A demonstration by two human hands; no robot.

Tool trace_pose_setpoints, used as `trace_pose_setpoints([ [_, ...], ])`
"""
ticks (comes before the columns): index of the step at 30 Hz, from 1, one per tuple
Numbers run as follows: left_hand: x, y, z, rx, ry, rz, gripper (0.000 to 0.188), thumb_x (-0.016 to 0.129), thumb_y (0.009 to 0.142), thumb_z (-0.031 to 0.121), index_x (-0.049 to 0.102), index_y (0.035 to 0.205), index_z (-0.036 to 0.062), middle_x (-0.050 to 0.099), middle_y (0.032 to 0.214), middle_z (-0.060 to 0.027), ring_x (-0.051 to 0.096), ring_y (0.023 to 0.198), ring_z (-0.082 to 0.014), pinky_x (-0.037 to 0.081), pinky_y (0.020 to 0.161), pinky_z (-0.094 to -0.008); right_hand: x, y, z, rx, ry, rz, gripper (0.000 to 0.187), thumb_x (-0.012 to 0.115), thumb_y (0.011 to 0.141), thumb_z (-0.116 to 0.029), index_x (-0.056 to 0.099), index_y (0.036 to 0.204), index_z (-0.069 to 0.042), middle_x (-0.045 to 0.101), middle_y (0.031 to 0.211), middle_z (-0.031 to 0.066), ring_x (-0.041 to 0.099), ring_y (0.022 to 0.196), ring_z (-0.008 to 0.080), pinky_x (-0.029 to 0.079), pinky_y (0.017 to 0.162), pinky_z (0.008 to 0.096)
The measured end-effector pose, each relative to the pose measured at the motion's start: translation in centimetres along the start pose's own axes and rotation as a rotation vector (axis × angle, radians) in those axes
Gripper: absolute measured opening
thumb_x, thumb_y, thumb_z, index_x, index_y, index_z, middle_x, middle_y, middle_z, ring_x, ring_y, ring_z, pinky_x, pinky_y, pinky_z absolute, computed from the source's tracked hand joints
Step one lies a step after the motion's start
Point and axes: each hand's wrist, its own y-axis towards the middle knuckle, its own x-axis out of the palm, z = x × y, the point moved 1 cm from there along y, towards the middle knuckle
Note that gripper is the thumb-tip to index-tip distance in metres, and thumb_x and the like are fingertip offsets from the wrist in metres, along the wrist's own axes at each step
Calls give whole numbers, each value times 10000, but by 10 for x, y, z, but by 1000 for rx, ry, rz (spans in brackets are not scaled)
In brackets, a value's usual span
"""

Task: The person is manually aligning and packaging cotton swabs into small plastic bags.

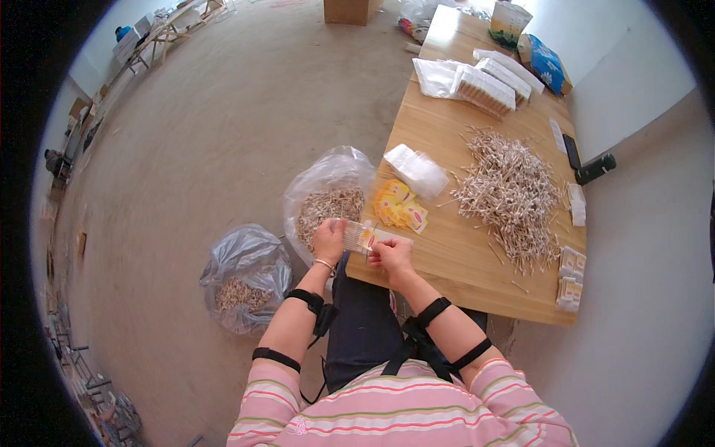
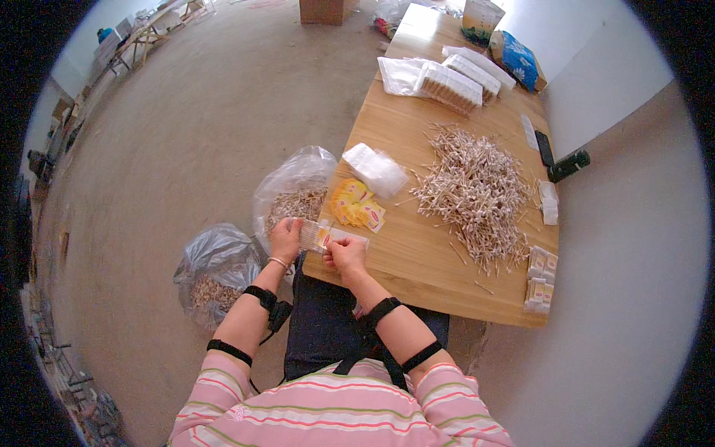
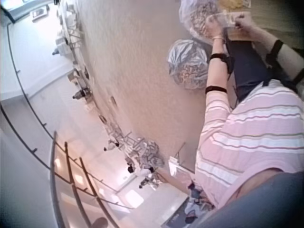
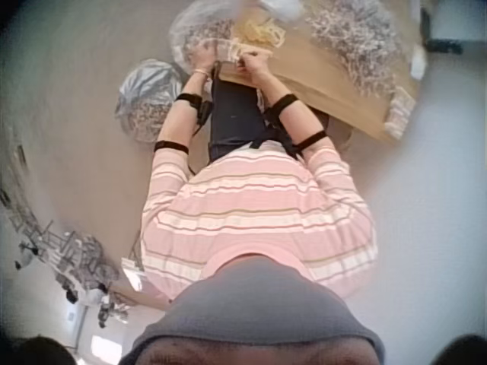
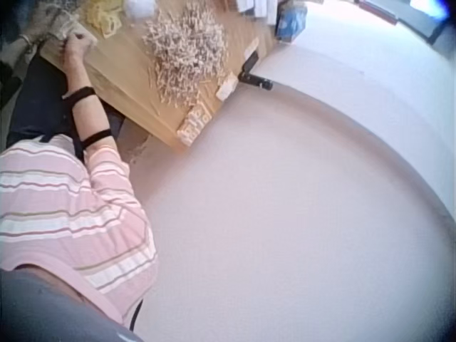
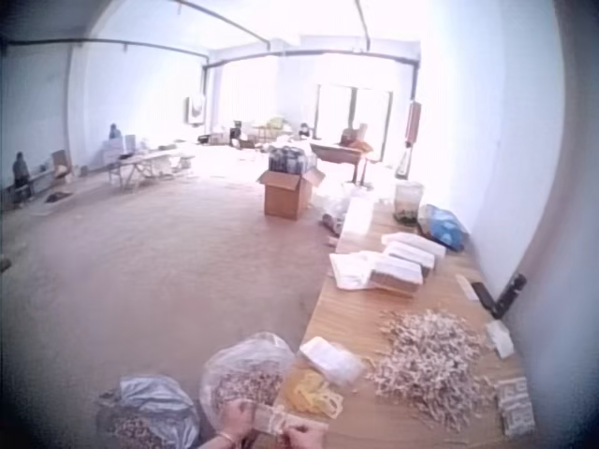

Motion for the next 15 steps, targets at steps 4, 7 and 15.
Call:
trace_pose_setpoints([
  [4,-5,-1,5,25,41,23,339,590,863,364,642,888,30,654,785,-173,639,743,-328,480,669,-399,12,-7,-9,38,-67,59,118,629,813,-62,543,770,5,595,667,90,567,507,146,458,416,241],
  [7,-7,-2,3,42,19,26,333,591,866,358,633,874,27,649,773,-171,636,731,-328,476,654,-397,16,-7,-13,30,-123,73,141,637,811,-73,534,755,4,588,658,82,557,488,140,440,395,248],
  [15,-4,-4,8,67,35,21,386,565,896,398,630,884,18,657,753,-124,626,685,-238,467,642,-344,19,6,-14,29,-251,88,169,653,819,-120,562,742,1,600,640,82,570,479,143,449,394,257],
])
